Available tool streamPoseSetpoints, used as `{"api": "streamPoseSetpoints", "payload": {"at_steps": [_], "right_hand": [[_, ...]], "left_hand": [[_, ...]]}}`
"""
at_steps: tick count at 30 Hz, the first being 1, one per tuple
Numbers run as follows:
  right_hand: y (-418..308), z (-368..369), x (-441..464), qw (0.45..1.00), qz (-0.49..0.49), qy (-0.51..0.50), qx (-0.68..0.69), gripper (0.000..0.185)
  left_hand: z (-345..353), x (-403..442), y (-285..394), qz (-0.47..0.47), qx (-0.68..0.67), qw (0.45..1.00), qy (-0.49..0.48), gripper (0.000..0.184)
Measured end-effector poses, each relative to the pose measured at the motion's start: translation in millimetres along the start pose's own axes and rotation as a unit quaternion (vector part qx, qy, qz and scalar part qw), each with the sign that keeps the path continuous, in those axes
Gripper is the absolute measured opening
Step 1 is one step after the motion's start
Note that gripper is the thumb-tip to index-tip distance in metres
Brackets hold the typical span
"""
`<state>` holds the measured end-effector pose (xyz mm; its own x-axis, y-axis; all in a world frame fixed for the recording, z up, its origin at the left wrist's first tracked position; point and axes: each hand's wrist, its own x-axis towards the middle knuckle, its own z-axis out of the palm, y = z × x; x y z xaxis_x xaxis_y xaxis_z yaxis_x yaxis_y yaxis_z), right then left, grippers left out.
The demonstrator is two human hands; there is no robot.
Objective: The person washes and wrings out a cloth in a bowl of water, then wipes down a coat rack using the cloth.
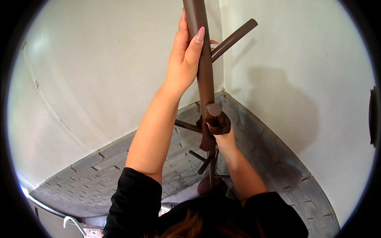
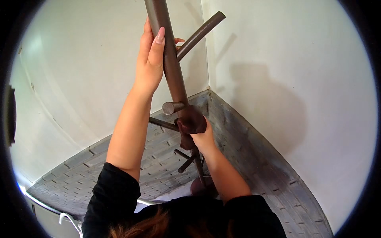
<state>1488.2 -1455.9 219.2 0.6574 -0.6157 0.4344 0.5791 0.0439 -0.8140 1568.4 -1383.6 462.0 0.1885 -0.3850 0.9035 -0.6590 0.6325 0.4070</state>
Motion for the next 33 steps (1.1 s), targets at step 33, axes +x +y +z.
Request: {"api": "streamPoseSetpoints", "payload": {"at_steps": [33], "right_hand": [[20, -20, 7, 0.987, 0.102, 0.121, 0.004, 0.048]], "left_hand": [[3, -5, 1, 0.001, -0.020, 1.000, 0.009, 0.068]]}}
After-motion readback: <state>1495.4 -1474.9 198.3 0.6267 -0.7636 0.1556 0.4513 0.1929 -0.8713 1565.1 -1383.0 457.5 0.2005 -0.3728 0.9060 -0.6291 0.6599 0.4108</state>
